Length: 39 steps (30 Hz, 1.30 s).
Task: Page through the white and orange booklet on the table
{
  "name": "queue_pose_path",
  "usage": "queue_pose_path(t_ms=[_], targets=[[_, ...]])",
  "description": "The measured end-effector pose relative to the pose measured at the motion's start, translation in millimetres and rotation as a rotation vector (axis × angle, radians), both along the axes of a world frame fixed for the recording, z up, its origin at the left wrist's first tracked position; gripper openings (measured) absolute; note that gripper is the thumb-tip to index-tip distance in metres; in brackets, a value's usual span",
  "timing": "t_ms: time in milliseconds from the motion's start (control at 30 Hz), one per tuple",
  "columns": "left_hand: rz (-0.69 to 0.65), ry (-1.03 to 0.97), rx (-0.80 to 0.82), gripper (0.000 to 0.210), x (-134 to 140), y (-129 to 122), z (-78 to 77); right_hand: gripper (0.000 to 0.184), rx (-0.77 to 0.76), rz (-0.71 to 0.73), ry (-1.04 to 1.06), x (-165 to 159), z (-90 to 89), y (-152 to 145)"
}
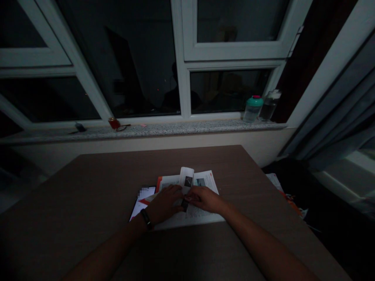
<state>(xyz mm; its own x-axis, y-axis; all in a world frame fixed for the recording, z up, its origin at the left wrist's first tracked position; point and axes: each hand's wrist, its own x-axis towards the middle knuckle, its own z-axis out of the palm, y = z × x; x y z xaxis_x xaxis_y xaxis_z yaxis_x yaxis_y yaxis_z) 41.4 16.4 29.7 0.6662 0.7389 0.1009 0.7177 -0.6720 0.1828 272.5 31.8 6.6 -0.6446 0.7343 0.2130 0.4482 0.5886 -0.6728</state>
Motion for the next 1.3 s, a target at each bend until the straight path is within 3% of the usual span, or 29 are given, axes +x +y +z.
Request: queue_pose_path(t_ms=[367,867,1067,1300], targets=[[0.002,-0.002,-0.046,0.035,0.2,-0.9,5.8,0.004,0.093,-0.048,-0.039,0.1,0.5,6.5],[-0.014,-0.007,-0.045,0.030,0.0,-0.5,4.7,0.006,0.125,-0.235,0.081,7.1,-17.6,28.5],[-0.016,0.007,-0.047,0.031,-0.3,-2.1,3.7,0.009,0.100,-0.217,0.091,9.4,-16.1,26.7],[0.007,-0.019,0.021,0.018,4.3,-2.6,3.6,0.009,0.070,-0.194,0.025,8.7,-13.8,18.5]])
